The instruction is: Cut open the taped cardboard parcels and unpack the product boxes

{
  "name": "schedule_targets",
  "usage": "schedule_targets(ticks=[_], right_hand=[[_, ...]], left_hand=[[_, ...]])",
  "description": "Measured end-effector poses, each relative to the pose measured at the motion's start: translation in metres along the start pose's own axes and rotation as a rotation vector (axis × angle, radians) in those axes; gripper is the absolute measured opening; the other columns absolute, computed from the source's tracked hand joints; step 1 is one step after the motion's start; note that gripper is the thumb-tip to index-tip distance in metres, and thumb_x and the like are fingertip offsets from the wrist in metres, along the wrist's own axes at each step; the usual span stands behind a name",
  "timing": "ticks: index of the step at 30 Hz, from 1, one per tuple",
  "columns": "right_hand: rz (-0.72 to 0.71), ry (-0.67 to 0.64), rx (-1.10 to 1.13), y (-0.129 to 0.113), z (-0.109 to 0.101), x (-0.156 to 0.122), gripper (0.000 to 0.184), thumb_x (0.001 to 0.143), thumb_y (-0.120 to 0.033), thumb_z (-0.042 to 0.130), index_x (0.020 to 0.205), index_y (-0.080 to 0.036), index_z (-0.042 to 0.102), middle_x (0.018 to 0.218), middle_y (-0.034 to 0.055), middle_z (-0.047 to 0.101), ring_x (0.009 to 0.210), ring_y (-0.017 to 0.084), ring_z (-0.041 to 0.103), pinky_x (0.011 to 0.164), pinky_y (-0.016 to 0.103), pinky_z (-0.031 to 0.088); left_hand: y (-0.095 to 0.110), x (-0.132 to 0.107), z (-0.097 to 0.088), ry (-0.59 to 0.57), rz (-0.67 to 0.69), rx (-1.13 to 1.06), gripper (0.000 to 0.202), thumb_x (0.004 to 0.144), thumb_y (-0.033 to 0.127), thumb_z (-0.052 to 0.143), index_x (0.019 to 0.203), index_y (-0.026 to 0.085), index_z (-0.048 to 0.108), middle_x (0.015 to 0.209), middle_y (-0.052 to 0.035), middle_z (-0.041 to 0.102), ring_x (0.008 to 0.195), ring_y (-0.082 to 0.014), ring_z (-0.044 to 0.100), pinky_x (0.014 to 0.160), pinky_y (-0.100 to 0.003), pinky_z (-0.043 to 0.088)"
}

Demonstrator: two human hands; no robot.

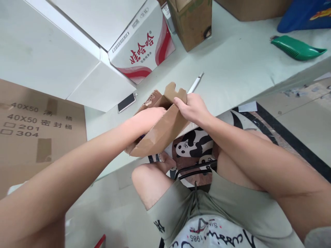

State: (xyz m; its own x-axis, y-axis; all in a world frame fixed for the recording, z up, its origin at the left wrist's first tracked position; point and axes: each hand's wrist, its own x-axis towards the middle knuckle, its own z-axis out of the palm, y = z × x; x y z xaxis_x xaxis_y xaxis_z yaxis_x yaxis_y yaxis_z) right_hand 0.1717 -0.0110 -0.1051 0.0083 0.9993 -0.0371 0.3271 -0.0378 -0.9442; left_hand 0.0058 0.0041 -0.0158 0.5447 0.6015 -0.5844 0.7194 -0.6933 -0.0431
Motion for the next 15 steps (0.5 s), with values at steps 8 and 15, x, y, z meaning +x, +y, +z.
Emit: schedule_targets(ticks=[8,15], right_hand=[[-0.024,0.121,0.116,-0.005,0.008,-0.005,0.048,0.096,-0.048,0.053,0.059,-0.022,0.037,0.059,0.0026,0.039,0.058,0.016,0.041,0.061,0.036,0.040],[-0.038,0.219,0.164,0.004,0.002,0.003,0.044,0.095,-0.046,0.055,0.061,-0.022,0.040,0.061,0.0015,0.035,0.063,0.017,0.042,0.062,0.034,0.038]], left_hand=[[0.001,-0.020,-0.025,0.044,0.148,0.091,0.026,0.091,0.022,0.051,0.100,0.020,0.075,0.112,-0.0084,0.080,0.109,-0.0269,0.073,0.096,-0.038,0.057],[-0.033,-0.060,-0.025,0.252,0.164,0.137,0.048,0.097,0.017,0.042,0.137,0.027,0.067,0.143,-0.0055,0.069,0.137,-0.0242,0.062,0.116,-0.044,0.050]])
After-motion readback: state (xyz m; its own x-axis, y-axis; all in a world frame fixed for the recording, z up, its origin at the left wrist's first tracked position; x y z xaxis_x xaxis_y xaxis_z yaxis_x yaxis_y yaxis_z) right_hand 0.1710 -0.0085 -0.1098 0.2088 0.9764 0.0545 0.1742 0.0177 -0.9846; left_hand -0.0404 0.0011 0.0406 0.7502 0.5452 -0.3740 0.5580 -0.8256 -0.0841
